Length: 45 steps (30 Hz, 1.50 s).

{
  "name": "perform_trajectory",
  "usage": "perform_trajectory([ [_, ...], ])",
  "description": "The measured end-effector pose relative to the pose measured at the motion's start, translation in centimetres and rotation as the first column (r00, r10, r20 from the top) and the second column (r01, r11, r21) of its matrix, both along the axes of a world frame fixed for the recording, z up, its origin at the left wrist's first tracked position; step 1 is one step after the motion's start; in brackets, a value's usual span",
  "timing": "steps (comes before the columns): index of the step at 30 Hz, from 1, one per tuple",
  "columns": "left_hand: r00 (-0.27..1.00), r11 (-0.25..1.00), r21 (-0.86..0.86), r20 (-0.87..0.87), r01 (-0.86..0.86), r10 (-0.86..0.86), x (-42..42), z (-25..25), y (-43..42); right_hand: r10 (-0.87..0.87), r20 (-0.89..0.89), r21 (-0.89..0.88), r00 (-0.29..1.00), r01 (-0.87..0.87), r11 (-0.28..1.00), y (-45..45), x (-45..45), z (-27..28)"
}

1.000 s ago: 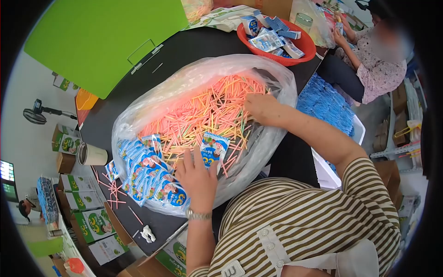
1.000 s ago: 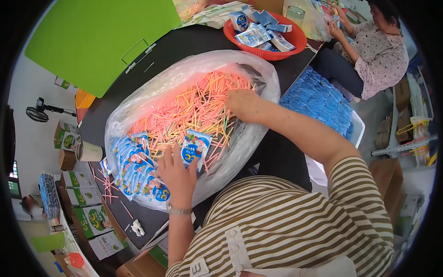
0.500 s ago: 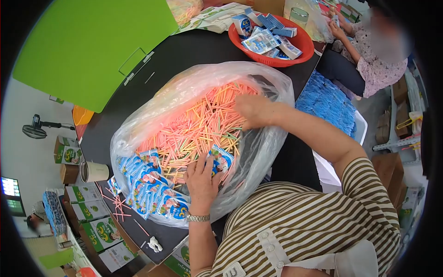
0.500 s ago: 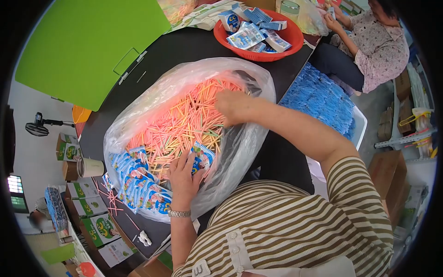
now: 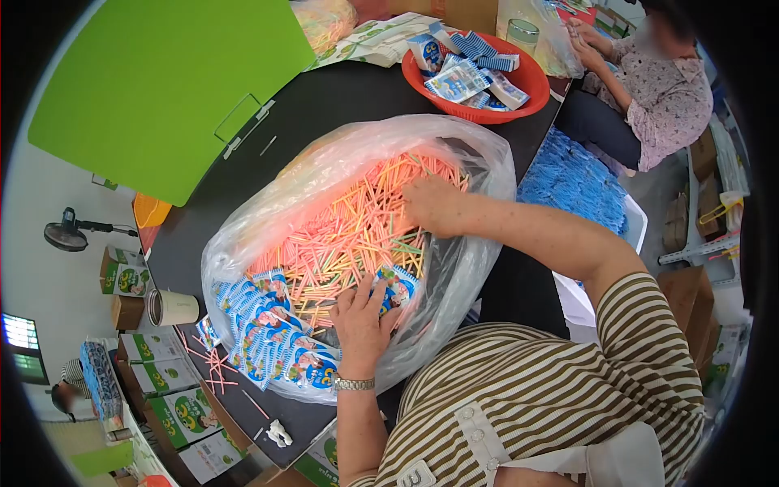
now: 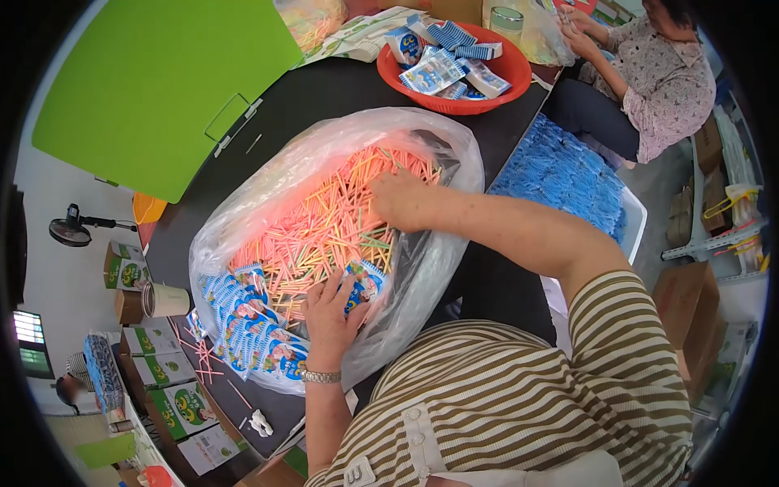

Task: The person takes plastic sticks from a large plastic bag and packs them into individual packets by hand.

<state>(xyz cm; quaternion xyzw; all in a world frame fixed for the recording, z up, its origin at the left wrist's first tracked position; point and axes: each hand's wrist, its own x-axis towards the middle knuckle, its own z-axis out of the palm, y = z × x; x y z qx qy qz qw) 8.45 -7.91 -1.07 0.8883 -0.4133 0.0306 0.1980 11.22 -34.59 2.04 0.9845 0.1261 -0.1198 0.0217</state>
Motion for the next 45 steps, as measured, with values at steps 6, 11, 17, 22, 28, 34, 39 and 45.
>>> perform_trajectory([
  [6, 0.996, 0.991, -0.132, 0.086, -0.007, 0.019, 0.4, 1.0, -0.4, -0.024, 0.36, 0.182, 0.933, -0.045, 0.982, -3.0, -1.6, -0.4],
  [11, 0.999, 0.892, -0.45, -0.046, -0.044, 0.026, 3.2, 2.9, -6.0, -0.162, 0.023, 0.762, 0.987, 0.088, 0.641, -2.0, -1.8, 3.2],
  [17, 0.514, 0.633, -0.663, -0.734, -0.4, -0.444, 3.5, 3.1, -12.1, 0.183, -0.599, 0.8, 0.779, 0.586, 0.127, 0.0, -1.8, 0.2],
  [22, 0.409, 0.5, -0.603, -0.795, -0.622, -0.448, 4.6, 1.6, -11.7, -0.087, -0.249, 0.885, 0.964, 0.264, 0.385, 0.8, -2.4, 0.3],
  [28, 0.306, 0.157, -0.51, -0.705, -0.846, -0.64, 6.2, 1.6, -10.4, -0.255, 0.211, 0.53, 0.944, 0.109, 0.841, -0.4, -2.0, 2.9],
  [34, 0.242, 0.224, -0.539, -0.66, -0.812, -0.711, 4.3, 1.2, -12.1, -0.264, 0.01, 0.64, 0.964, 0.196, 0.742, 2.3, -2.4, 2.1],
  [39, 0.177, 0.361, -0.525, -0.72, -0.771, -0.671, 4.7, 1.3, -9.7, -0.216, -0.021, 0.528, 0.976, 0.194, 0.827, 1.2, -3.4, 3.8],
  [45, 0.184, 0.524, -0.531, -0.797, -0.665, -0.575, 4.4, 1.1, -8.4, -0.352, 0.489, 0.465, 0.798, 0.103, 0.879, -1.1, -2.5, 2.4],
])
